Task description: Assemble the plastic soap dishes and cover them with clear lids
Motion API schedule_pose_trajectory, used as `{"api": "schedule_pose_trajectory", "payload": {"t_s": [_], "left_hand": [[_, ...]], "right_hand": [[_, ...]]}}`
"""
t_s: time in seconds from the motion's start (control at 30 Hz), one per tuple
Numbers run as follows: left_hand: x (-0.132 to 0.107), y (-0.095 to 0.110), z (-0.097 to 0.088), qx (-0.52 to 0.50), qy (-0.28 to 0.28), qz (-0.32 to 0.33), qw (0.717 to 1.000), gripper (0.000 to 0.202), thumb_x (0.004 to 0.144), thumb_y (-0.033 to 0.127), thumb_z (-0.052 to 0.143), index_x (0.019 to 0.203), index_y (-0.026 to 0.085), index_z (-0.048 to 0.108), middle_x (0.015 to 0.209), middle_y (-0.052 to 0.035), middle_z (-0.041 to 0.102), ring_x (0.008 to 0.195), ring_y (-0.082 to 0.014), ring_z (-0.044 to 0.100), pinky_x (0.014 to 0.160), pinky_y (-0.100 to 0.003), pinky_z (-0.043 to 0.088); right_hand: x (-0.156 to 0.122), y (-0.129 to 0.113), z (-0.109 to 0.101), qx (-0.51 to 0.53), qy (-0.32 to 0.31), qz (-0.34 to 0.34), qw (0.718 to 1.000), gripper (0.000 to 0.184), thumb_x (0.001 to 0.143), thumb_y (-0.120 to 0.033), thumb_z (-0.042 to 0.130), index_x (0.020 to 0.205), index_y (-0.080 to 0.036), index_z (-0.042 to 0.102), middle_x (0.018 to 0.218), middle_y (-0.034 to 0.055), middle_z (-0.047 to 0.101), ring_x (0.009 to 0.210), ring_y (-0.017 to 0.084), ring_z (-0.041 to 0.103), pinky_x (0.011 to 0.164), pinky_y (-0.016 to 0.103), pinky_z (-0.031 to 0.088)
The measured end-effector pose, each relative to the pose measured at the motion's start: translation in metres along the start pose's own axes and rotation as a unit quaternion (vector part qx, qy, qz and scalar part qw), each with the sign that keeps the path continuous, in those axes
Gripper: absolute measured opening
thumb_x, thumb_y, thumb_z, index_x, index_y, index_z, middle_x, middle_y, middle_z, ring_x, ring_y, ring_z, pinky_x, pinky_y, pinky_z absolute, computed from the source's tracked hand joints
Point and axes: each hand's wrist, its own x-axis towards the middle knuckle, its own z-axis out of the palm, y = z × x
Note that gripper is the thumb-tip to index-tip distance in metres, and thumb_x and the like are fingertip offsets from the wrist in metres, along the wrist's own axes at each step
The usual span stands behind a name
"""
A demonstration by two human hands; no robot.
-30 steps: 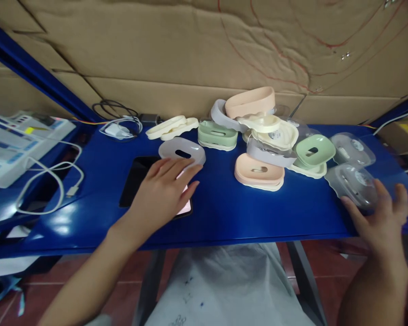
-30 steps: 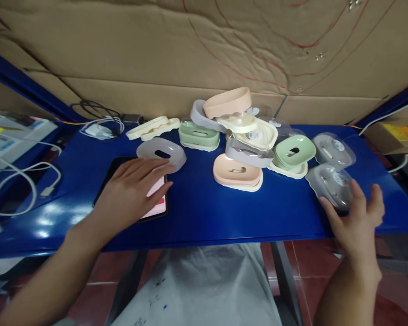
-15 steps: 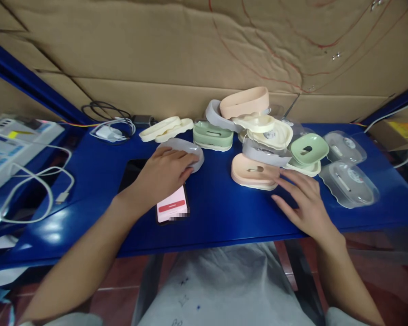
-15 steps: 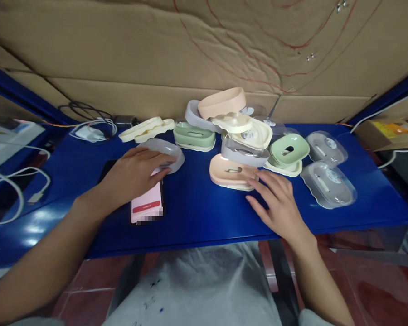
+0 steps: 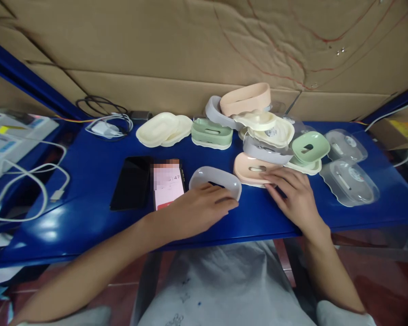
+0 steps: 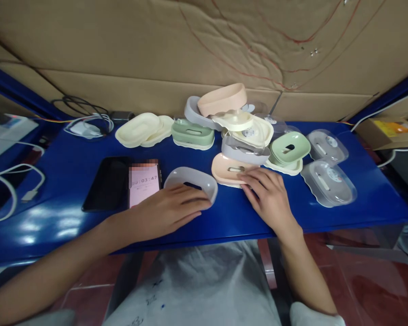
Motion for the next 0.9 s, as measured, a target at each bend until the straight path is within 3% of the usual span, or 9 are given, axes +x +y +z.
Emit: {"api": "schedule_pose_trajectory", "payload": {"t_s": [0.17,0.3,0.43,0.57,0.73,0.8,0.9], "left_hand": [[-0.005,0.001,-0.007,-0.033,0.011,0.015,0.999,0.029,0.107,0.020,0.059,0.136,0.020,0.066,0.141,-0.0088,0.071,0.127,-0.0259,0.067,0.110,-0.044,0.052],[-0.011,-0.009,-0.018,-0.034,0.018,-0.022,0.999,0.037,0.100,0.023,0.070,0.137,0.021,0.066,0.144,-0.0133,0.065,0.132,-0.0322,0.062,0.114,-0.051,0.049],[-0.017,-0.017,-0.023,-0.022,0.001,-0.060,0.998,0.042,0.097,0.024,0.073,0.138,0.021,0.065,0.148,-0.0145,0.062,0.131,-0.0345,0.061,0.113,-0.052,0.048],[-0.020,-0.019,-0.021,-0.020,-0.020,-0.065,0.998,0.042,0.094,0.023,0.075,0.135,0.021,0.066,0.145,-0.0127,0.063,0.126,-0.0328,0.064,0.109,-0.049,0.050],[-0.021,-0.020,-0.020,-0.024,-0.010,-0.070,0.997,0.041,0.095,0.026,0.076,0.134,0.022,0.067,0.144,-0.0119,0.063,0.127,-0.0322,0.063,0.110,-0.048,0.049],[-0.021,-0.021,-0.020,-0.027,-0.007,-0.078,0.997,0.039,0.096,0.029,0.075,0.134,0.022,0.067,0.145,-0.0114,0.063,0.127,-0.0316,0.063,0.111,-0.048,0.049],[-0.020,-0.021,-0.020,-0.022,-0.012,-0.082,0.996,0.037,0.097,0.031,0.075,0.132,0.022,0.068,0.144,-0.0112,0.064,0.125,-0.0315,0.064,0.110,-0.048,0.049]], "right_hand": [[-0.003,-0.001,0.001,0.052,0.032,-0.009,0.998,0.032,0.100,-0.018,0.074,0.130,-0.025,0.070,0.124,0.0072,0.078,0.117,0.027,0.071,0.103,0.045,0.054],[-0.004,-0.003,0.001,0.077,0.040,-0.003,0.996,0.032,0.099,-0.017,0.074,0.130,-0.026,0.072,0.122,0.0065,0.078,0.115,0.026,0.072,0.103,0.045,0.055],[-0.006,-0.002,0.000,0.074,0.023,-0.003,0.997,0.032,0.101,-0.021,0.072,0.132,-0.028,0.072,0.126,0.0073,0.077,0.119,0.027,0.072,0.103,0.047,0.055],[0.001,0.004,-0.011,0.036,0.075,0.007,0.997,0.038,0.102,-0.024,0.068,0.140,-0.029,0.068,0.135,0.0094,0.074,0.128,0.031,0.069,0.109,0.051,0.053],[0.041,0.021,-0.035,0.000,0.092,0.077,0.993,0.029,0.109,-0.036,0.056,0.131,-0.027,0.072,0.128,0.0101,0.077,0.123,0.032,0.071,0.110,0.052,0.053],[0.065,0.022,-0.040,-0.024,0.057,0.140,0.988,0.037,0.109,-0.046,0.055,0.133,-0.023,0.070,0.130,0.0137,0.075,0.125,0.034,0.070,0.109,0.054,0.054],[0.103,0.011,-0.038,-0.070,-0.045,0.227,0.970,0.060,0.102,-0.063,0.061,0.142,-0.019,0.063,0.142,0.0208,0.066,0.130,0.044,0.065,0.106,0.061,0.054]]}}
